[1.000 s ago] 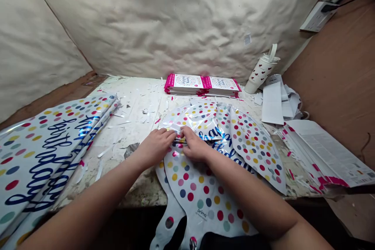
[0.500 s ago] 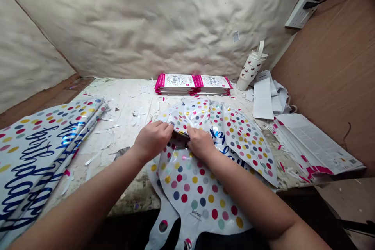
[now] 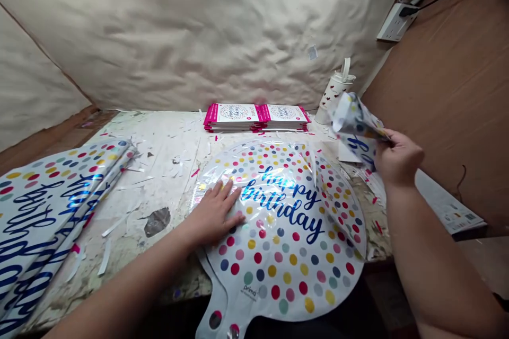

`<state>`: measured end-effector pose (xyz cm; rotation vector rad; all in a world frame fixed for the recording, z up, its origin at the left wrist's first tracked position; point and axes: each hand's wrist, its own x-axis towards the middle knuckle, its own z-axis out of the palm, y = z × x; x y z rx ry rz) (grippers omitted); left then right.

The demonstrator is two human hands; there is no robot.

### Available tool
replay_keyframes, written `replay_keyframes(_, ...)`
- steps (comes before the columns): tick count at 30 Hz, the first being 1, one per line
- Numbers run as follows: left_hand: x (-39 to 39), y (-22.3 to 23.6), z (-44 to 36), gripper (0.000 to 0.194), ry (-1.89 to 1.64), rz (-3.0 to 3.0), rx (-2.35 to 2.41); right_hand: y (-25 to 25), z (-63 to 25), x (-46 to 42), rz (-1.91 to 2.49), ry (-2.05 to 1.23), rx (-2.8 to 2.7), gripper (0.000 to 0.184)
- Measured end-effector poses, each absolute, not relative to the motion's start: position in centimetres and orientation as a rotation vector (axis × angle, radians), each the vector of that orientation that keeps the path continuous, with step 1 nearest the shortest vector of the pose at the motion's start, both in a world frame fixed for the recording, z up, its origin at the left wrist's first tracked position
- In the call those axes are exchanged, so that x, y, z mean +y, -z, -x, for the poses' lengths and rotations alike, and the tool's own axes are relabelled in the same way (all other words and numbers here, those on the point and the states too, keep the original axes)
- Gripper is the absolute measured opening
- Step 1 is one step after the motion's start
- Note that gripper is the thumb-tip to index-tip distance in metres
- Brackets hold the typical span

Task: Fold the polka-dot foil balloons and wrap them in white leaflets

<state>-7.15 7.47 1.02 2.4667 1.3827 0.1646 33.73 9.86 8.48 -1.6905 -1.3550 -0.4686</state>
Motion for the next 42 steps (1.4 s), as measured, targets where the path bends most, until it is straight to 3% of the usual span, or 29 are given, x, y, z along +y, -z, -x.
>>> replay_keyframes(3, 6.3, -3.3, 5.6, 0.055, -0.438, -1.929, 1.219, -9.3, -30.1, 5.6, 1.417, 0.72, -1.639, 0.03)
replay_keyframes(5, 4.6, -4.5, 4.5, 0.06, -0.509, -1.379, 0.974, -8.7, -25.9, 3.0, 1.241, 0.711, -1.89, 0.03)
replay_keyframes(8, 1.7, -5.1, 3.6, 0.06, -0.557, -0.775, 0.785, -6.1, -20.6, 0.4, 1.011, 0.5, -2.253, 0.029)
replay_keyframes(11, -0.4, -4.6, 4.1, 0.038, -0.609, -0.533, 0.932, -3.1, -18.0, -0.4, 0.947, 0.305, -2.43, 0.027)
replay_keyframes(15, -1.3, -3.9, 5.4, 0.023, -0.591, -0.426, 1.087, -1.3, -17.6, 0.2, 0.986, -0.051, -2.521, 0.026)
replay_keyframes(18, -0.9, -4.0, 5.8, 0.013, -0.707, -0.46, 1.19, -1.8, -17.9, 1.1, 0.883, -0.343, -2.508, 0.033)
replay_keyframes(21, -0.4, -4.2, 5.6, 0.007, -0.833, -0.52, 1.283, -2.2, -17.5, 1.7, 0.842, -0.499, -2.472, 0.027)
replay_keyframes(28, 0.2, -2.9, 5.9, 0.028, -0.929, -0.871, 1.332, -1.5, -13.9, 1.5, 1.053, -0.197, -2.496, 0.04)
replay_keyframes(31, 1.3, -2.8, 8.0, 0.03, -0.959, -1.017, 1.429, -1.3, -14.8, 3.3, 1.24, -0.366, -2.093, 0.034)
replay_keyframes(34, 2.6, -3.4, 9.8, 0.034, -0.905, -1.421, 1.751, -0.8, -17.3, 5.7, 1.381, -0.665, -1.216, 0.021)
replay_keyframes(37, 3.2, -3.8, 8.2, 0.043, -0.854, -2.102, 1.952, 0.5, -19.0, 7.0, 1.273, -0.869, -0.536, 0.028)
replay_keyframes(40, 3.3, -2.8, 3.6, 0.047, -0.433, -2.509, 1.605, 1.7, -19.7, 7.0, 1.223, -0.954, -0.378, 0.031)
replay_keyframes(42, 3.3, -1.6, 0.8, 0.06, -0.166, -2.507, 1.482, 2.0, -20.0, 6.6, 1.206, -0.988, -0.328, 0.027)
